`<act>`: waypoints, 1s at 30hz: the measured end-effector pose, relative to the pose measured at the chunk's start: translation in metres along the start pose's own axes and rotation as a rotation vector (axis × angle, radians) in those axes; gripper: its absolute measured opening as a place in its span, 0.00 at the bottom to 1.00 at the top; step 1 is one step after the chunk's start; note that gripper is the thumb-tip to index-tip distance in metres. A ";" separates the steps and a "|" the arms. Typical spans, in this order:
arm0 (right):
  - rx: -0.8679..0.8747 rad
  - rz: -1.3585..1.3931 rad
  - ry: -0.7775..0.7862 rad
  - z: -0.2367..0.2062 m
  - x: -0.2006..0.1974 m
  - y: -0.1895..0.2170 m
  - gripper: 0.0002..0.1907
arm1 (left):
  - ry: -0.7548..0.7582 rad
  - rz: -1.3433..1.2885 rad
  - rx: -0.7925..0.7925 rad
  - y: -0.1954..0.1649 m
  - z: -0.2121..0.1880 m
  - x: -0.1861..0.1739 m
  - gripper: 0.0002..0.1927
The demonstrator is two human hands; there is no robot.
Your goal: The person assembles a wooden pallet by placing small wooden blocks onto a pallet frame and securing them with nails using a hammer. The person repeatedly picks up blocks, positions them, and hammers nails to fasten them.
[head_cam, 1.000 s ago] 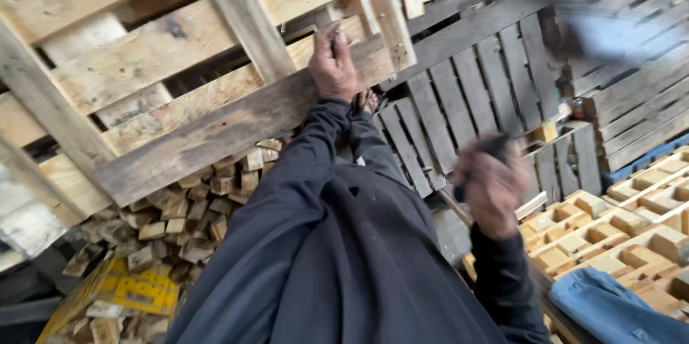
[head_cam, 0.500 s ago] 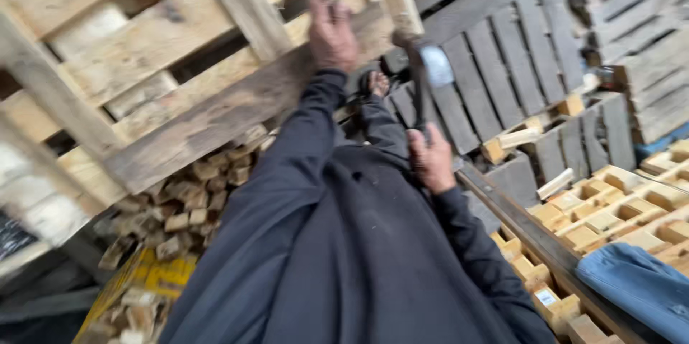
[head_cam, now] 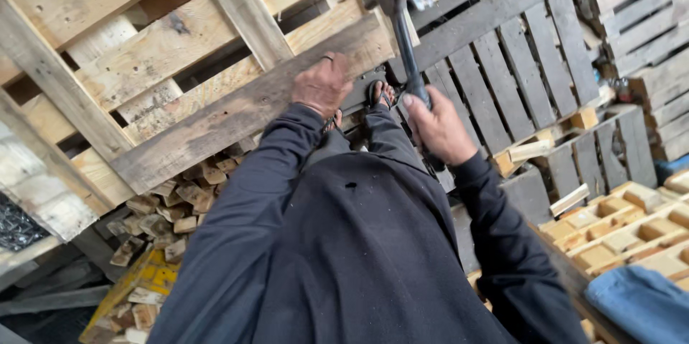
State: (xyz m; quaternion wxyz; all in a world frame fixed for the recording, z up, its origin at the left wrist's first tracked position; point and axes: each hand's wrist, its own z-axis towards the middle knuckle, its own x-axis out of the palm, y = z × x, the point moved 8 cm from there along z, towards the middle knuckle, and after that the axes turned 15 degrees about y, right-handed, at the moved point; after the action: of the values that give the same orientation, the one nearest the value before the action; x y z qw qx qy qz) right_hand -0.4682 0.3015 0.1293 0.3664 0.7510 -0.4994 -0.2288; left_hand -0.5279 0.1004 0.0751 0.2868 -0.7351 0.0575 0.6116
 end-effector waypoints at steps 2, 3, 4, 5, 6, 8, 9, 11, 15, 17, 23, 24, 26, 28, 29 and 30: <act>0.056 -0.096 0.076 0.023 -0.009 0.034 0.16 | -0.042 -0.018 -0.015 0.002 0.003 0.002 0.25; 0.105 -0.111 0.120 0.036 -0.011 0.046 0.16 | -0.075 -0.021 -0.021 0.005 0.004 0.002 0.24; 0.150 -0.128 0.161 0.046 -0.012 0.057 0.17 | -0.110 -0.021 -0.025 0.007 0.004 0.002 0.23; 0.259 -0.176 0.222 0.052 -0.013 0.062 0.17 | -0.139 -0.011 -0.022 0.009 0.004 0.002 0.22; 0.370 -0.225 0.285 0.056 -0.015 0.064 0.18 | -0.164 0.000 -0.021 0.011 0.002 0.002 0.21; 0.469 -0.293 0.374 0.064 -0.013 0.071 0.18 | -0.176 0.015 -0.029 0.014 0.000 0.004 0.19; 0.465 -0.311 0.397 0.067 -0.013 0.074 0.17 | -0.161 0.008 -0.033 0.015 -0.001 0.005 0.18; 0.415 -0.310 0.401 0.072 -0.011 0.078 0.17 | -0.186 -0.009 -0.033 0.016 -0.003 0.002 0.18; 0.210 -0.302 0.277 0.061 -0.009 0.064 0.18 | -0.059 -0.300 -0.152 0.037 0.001 0.006 0.23; 0.114 -0.261 0.198 0.045 -0.003 0.042 0.18 | -0.005 -0.588 -0.237 0.052 0.001 0.014 0.19; 0.107 -0.468 -0.051 0.010 0.013 -0.043 0.15 | -0.228 -1.865 -0.099 0.068 -0.009 0.030 0.09; 0.090 -0.453 -0.069 0.012 0.016 -0.051 0.15 | -0.216 -2.103 -0.070 0.065 -0.010 0.036 0.10; 0.052 -0.427 -0.103 0.017 0.022 -0.060 0.14 | -0.199 -2.388 -0.049 0.060 -0.012 0.042 0.09; 0.094 -0.210 -0.089 0.020 0.028 -0.072 0.16 | -0.178 -2.479 -0.078 0.058 -0.017 0.045 0.06; 0.113 -0.103 -0.086 0.019 0.032 -0.076 0.16 | -0.158 -2.472 -0.079 0.058 -0.019 0.045 0.05; 0.106 -0.059 -0.102 0.016 0.035 -0.077 0.16 | -0.140 -2.468 -0.085 0.057 -0.021 0.045 0.04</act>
State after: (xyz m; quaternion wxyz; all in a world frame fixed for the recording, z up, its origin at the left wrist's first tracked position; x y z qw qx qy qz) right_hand -0.4207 0.2819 0.0604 0.2934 0.7711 -0.5063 -0.2509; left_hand -0.5237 0.0548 0.0146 0.6499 -0.2716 -0.7093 -0.0287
